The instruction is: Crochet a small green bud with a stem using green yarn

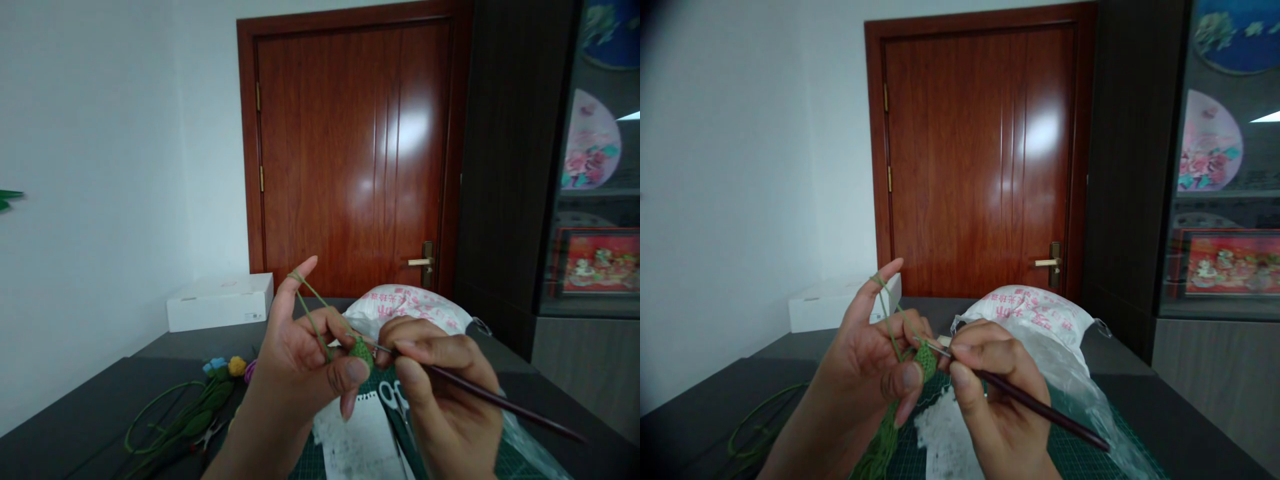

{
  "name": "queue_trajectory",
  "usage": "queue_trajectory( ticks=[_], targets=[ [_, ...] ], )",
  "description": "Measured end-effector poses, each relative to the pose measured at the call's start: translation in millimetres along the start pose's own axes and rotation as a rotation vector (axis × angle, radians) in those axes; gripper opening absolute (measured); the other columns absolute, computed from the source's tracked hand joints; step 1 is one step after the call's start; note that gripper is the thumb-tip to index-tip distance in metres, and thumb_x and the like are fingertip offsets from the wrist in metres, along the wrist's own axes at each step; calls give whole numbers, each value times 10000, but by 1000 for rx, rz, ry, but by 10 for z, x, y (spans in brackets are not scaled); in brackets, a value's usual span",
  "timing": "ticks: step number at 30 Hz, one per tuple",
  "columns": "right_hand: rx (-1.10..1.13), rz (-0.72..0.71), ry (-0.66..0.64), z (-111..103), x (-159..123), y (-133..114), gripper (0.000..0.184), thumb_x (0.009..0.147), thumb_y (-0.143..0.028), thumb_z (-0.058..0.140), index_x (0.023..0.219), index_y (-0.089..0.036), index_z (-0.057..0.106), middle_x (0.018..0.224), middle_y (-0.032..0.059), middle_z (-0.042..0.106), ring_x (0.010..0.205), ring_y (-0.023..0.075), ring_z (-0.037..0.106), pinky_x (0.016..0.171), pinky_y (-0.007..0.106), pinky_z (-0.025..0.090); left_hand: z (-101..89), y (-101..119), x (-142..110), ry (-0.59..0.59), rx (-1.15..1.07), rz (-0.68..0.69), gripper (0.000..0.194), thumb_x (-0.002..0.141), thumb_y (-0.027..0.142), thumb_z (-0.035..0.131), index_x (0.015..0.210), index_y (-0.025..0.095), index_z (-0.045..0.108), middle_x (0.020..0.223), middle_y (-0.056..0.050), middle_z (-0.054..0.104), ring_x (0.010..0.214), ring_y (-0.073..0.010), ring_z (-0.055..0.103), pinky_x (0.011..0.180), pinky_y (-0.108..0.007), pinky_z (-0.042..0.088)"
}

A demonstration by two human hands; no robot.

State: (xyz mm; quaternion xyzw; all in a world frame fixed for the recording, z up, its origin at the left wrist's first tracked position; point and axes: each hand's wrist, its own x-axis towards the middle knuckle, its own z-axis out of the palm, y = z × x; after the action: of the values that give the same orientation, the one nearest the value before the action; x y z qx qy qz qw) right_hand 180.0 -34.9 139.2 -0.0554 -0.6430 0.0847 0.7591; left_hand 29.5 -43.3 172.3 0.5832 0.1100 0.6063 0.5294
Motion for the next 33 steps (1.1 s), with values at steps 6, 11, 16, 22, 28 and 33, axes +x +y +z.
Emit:
queue_trajectory(
  ticks=[6,11,16,22,28,33],
  targets=[
    [156,242,101,61,-65,-2,86,883,-246,777,899,-282,701,790,5,705,730,181,667,703,351,546,18,-13,-11,-3,17,20,1270,726,78,872,1590,438,14,804,54,654,545,-89,579,443,-129,472],
    [277,394,194,95,-47,13,217,919,-322,744,763,-236,620,695,-11,655,644,139,608,622,283,493,44,-28,-31,22,103,70,1279,728,87,880,1583,484,14,801,57,662,668,-130,652,624,-208,534],
    [385,588,286,134,-27,-28,310,953,-403,690,733,-235,550,629,-30,621,616,125,562,654,275,490,55,-73,-35,24,136,125,1269,740,84,865,1579,499,10,822,54,665,691,-147,657,671,-266,568],
    [582,853,423,199,48,-48,405,795,-442,837,682,-207,527,582,-37,560,544,96,498,533,208,428,109,-21,-52,107,208,124,1222,735,52,854,1575,478,76,822,57,655,706,-142,638,689,-263,575],
    [635,919,352,191,72,-15,366,814,-410,806,660,-191,557,597,-31,533,560,104,483,546,230,414,97,8,-41,94,132,74,1210,732,47,849,1585,428,78,807,51,649,682,-123,611,632,-204,542],
    [484,614,159,51,124,29,318,981,-324,597,689,-214,538,625,-23,519,630,141,473,647,289,406,23,23,-23,16,114,40,1181,743,69,845,1590,398,91,820,21,693,682,-146,644,560,-188,482]
  ],
)
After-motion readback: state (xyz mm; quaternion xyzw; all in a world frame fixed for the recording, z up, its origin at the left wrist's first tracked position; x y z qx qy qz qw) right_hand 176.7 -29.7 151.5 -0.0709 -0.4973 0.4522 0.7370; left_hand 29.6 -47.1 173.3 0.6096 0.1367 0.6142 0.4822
